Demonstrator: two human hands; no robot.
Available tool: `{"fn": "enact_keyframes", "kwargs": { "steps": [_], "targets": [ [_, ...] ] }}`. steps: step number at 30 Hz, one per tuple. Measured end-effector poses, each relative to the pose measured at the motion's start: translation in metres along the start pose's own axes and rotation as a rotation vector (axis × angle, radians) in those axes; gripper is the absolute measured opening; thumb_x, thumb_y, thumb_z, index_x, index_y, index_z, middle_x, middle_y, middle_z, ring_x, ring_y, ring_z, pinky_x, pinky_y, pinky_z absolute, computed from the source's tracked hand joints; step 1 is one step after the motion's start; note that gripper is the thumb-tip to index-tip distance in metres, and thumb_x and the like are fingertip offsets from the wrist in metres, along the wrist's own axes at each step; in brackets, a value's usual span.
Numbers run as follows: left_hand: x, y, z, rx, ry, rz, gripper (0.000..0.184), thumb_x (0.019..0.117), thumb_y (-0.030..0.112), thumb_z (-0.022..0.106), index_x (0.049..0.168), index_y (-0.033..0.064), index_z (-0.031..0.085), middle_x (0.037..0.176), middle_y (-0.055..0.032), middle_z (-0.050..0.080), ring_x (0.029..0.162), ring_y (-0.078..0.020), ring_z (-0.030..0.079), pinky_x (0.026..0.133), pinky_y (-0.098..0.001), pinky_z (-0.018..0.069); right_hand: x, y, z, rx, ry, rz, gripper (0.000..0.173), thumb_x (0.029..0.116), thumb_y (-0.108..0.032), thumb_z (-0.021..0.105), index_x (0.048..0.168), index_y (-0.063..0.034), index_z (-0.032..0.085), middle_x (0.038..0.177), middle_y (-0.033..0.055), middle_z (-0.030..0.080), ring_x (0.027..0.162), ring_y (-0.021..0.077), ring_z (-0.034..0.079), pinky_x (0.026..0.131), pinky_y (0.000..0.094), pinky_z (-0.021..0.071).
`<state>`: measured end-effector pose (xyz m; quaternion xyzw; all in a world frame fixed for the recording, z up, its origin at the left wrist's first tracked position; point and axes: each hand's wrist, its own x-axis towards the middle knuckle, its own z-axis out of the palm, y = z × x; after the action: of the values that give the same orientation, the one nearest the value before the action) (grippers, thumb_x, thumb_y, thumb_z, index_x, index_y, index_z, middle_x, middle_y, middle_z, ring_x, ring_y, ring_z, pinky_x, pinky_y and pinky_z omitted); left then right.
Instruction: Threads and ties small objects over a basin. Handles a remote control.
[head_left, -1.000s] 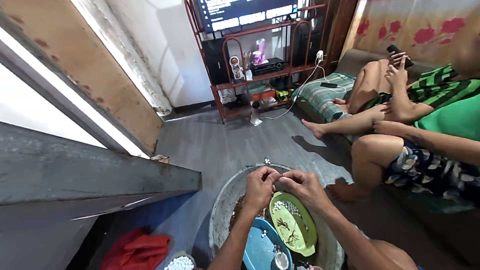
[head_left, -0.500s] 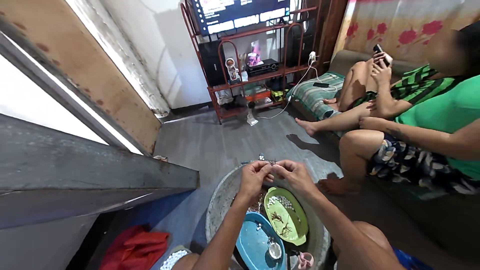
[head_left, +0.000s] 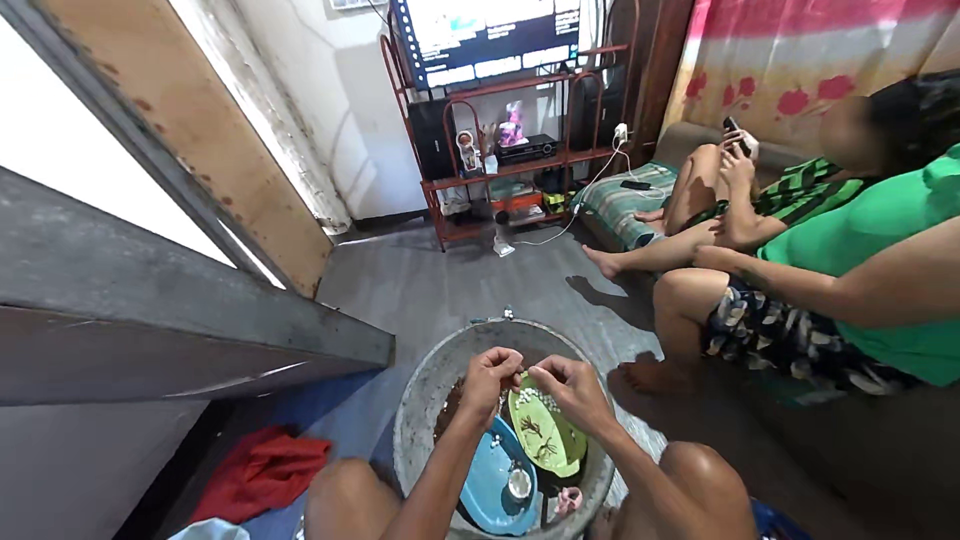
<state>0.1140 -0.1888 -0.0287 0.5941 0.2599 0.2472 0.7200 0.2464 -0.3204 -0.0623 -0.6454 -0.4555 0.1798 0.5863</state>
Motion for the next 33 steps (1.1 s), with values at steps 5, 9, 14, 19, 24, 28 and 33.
{"fn": "enact_keyframes", "kwargs": {
  "steps": [5,9,14,19,24,28,33],
  "targets": [
    [0.001,-0.021,0.020,0.294,0.087,0.055,0.022,0.1062,0.015,0.056,0.098,-0.0010,0.068,0.077,-0.0088,0.067,0.060,-0.0162,0.063,0.056,-0.0307,0.0565,-0.013,0.024,-0.009,0.093,-0.026,0.054,0.025,0.0993,-0.037,0.066,0.095,-0.0140,0.076,0.078,-0.0032,0.073,0.068,0.0084,0.069,0.067,0.0299,0.0598],
    [0.003,-0.023,0.033,0.516,0.134,0.108,0.035,0.1105,0.028,0.046,0.094,0.0043,0.065,0.072,-0.0055,0.063,0.059,-0.0167,0.062,0.056,-0.0322,0.0559,-0.016,0.028,-0.009,0.181,-0.001,0.064,0.025,0.0994,-0.035,0.067,0.095,-0.0123,0.076,0.078,-0.0020,0.073,0.070,0.0101,0.069,0.068,0.0302,0.0602],
    [0.018,-0.022,0.035,0.404,0.255,0.108,0.033,0.1118,0.026,0.044,0.099,0.0005,0.059,0.074,-0.0091,0.064,0.059,-0.0201,0.064,0.056,-0.0352,0.0583,-0.020,0.045,-0.015,0.269,0.064,0.136,0.024,0.0988,-0.032,0.068,0.094,-0.0095,0.076,0.077,0.0013,0.072,0.069,0.0130,0.069,0.068,0.0319,0.0600],
    [0.015,-0.038,0.029,0.404,-0.149,0.085,0.047,0.0992,0.020,0.068,0.139,-0.0007,0.054,0.111,-0.0133,0.071,0.089,-0.0235,0.073,0.077,-0.0404,0.0638,-0.016,0.054,-0.020,0.282,0.034,0.208,0.022,0.0996,-0.026,0.068,0.098,-0.0059,0.076,0.081,0.0045,0.073,0.070,0.0150,0.070,0.070,0.0331,0.0609],
    [0.025,-0.055,0.014,0.451,-0.208,0.111,0.020,0.0972,0.020,0.071,0.106,0.0013,0.072,0.089,-0.0080,0.073,0.072,-0.0167,0.069,0.069,-0.0341,0.0608,-0.012,0.065,-0.007,0.138,-0.024,0.249,0.019,0.0985,-0.026,0.069,0.096,-0.0092,0.076,0.082,0.0016,0.074,0.072,0.0121,0.070,0.072,0.0330,0.0608],
    [0.025,-0.061,-0.008,0.491,-0.312,0.115,0.021,0.0986,0.021,0.070,0.110,0.0031,0.074,0.102,-0.0081,0.072,0.076,-0.0157,0.069,0.071,-0.0330,0.0619,-0.012,0.066,0.007,-0.029,-0.092,0.252,0.021,0.0980,-0.030,0.068,0.096,-0.0114,0.077,0.083,-0.0004,0.074,0.075,0.0112,0.071,0.076,0.0363,0.0613],
    [0.027,-0.065,-0.039,0.508,-0.261,0.104,0.020,0.0998,0.022,0.067,0.099,0.0030,0.073,0.085,-0.0050,0.072,0.068,-0.0137,0.067,0.065,-0.0320,0.0589,-0.013,0.061,0.029,-0.139,-0.106,0.163,0.025,0.0993,-0.037,0.065,0.097,-0.0154,0.077,0.082,-0.0039,0.074,0.074,0.0077,0.070,0.075,0.0338,0.0604]
  ]
}}
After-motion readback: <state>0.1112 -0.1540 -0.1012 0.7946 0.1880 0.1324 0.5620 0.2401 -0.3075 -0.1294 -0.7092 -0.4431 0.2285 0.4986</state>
